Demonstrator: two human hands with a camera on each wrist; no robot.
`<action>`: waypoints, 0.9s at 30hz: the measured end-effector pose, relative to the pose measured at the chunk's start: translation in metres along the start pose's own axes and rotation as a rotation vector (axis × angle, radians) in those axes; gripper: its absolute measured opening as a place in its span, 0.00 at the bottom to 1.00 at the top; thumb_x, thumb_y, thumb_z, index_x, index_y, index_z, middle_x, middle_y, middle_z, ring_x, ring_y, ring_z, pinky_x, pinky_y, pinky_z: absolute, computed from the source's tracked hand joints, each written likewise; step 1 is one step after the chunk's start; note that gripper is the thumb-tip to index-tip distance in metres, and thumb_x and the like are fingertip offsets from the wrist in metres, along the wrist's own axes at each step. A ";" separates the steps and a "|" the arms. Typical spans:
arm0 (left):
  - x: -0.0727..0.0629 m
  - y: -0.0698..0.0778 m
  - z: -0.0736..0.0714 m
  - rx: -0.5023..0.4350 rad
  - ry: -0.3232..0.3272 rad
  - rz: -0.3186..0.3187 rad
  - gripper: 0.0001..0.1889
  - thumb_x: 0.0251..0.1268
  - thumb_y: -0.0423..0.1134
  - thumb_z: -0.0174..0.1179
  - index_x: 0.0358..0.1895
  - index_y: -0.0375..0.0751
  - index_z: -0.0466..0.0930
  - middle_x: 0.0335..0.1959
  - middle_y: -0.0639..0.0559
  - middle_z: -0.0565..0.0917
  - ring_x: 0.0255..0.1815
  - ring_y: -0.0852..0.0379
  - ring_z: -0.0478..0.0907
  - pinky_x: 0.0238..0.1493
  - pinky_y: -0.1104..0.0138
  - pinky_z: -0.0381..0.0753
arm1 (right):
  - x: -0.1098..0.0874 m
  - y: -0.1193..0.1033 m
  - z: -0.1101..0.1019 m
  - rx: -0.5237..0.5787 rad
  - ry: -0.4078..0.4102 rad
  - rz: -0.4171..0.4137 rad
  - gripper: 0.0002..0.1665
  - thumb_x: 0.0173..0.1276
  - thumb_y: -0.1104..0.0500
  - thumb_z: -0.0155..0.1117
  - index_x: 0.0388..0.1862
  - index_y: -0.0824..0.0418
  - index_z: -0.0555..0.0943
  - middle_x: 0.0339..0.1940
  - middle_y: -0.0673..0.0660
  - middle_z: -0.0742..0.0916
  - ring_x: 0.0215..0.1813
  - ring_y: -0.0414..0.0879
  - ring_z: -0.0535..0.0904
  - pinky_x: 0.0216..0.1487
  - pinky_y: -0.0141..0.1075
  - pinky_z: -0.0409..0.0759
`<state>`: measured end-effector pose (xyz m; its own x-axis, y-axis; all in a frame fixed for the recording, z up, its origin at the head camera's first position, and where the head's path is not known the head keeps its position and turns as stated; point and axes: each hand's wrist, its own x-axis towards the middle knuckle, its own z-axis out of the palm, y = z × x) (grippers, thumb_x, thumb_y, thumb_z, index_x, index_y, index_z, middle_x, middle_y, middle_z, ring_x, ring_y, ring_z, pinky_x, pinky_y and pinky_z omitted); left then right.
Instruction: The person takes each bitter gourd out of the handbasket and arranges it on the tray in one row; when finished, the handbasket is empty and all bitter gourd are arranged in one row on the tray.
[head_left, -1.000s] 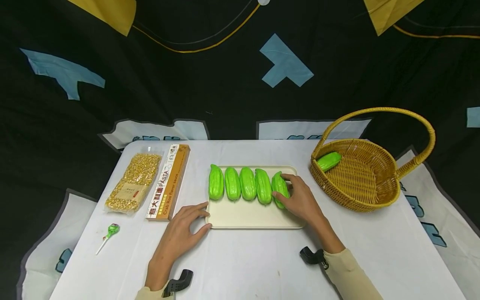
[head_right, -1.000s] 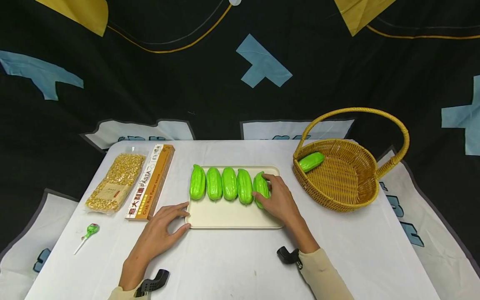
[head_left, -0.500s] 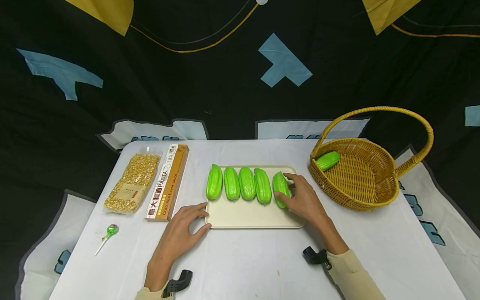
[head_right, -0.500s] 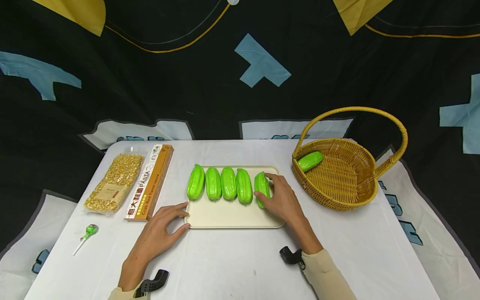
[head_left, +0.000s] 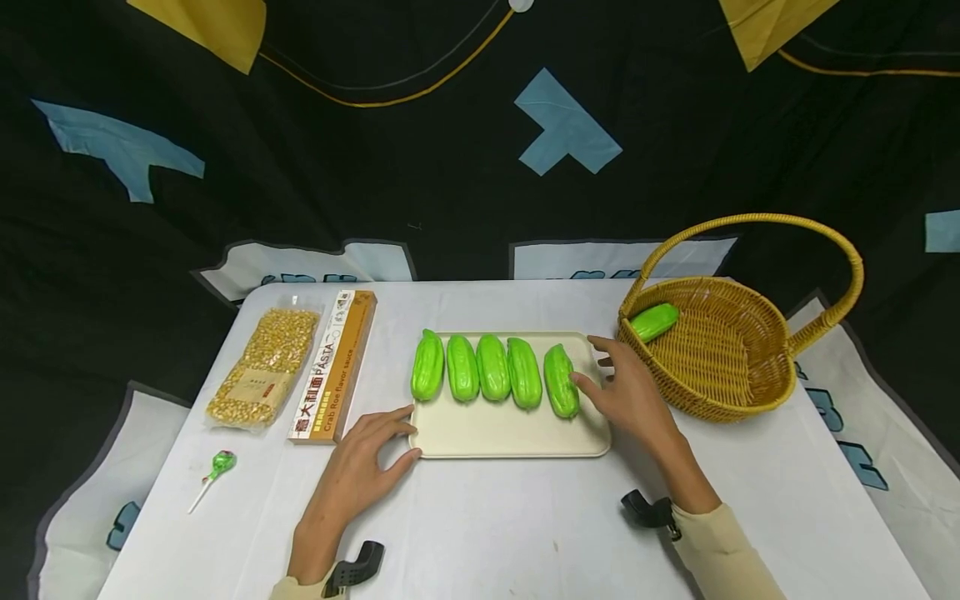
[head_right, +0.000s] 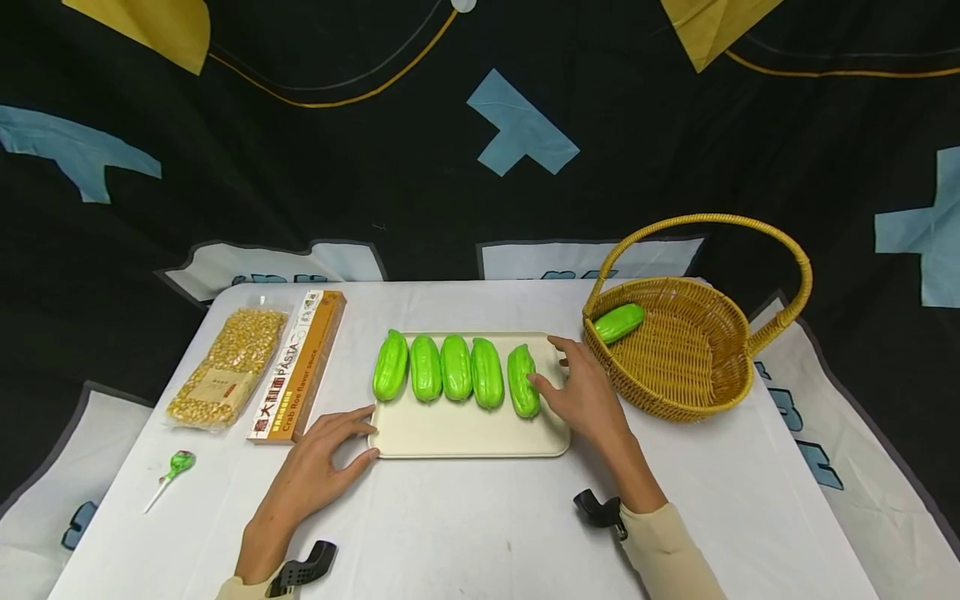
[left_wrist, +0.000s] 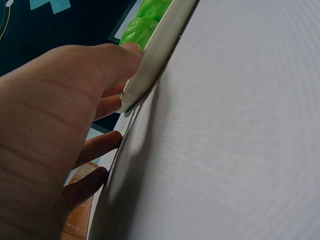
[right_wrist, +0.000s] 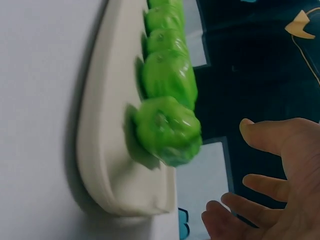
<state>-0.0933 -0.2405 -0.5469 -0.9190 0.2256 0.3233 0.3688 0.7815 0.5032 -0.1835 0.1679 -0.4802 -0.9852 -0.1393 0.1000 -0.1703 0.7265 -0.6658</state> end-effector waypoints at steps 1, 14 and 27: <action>0.000 0.000 0.000 -0.001 0.001 0.001 0.17 0.61 0.46 0.81 0.51 0.49 0.90 0.70 0.55 0.84 0.66 0.49 0.81 0.67 0.50 0.82 | 0.000 0.000 -0.003 0.006 0.008 -0.006 0.40 0.74 0.50 0.75 0.79 0.63 0.72 0.72 0.70 0.80 0.62 0.68 0.84 0.59 0.61 0.87; 0.000 0.000 0.001 -0.009 0.003 0.002 0.17 0.61 0.46 0.81 0.51 0.50 0.90 0.71 0.55 0.83 0.66 0.48 0.81 0.68 0.49 0.82 | 0.007 0.012 -0.040 0.054 0.162 -0.091 0.32 0.76 0.60 0.72 0.74 0.69 0.75 0.66 0.72 0.82 0.60 0.68 0.85 0.56 0.62 0.89; 0.000 -0.001 0.002 -0.007 0.013 0.020 0.17 0.60 0.45 0.82 0.50 0.49 0.90 0.70 0.53 0.84 0.66 0.48 0.81 0.68 0.50 0.82 | 0.015 0.034 -0.070 0.045 0.179 0.000 0.34 0.79 0.56 0.69 0.76 0.70 0.72 0.70 0.72 0.80 0.62 0.69 0.84 0.61 0.64 0.87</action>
<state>-0.0941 -0.2403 -0.5490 -0.9095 0.2339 0.3437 0.3885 0.7725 0.5023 -0.2058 0.2381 -0.4494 -0.9737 -0.0141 0.2275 -0.1731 0.6952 -0.6977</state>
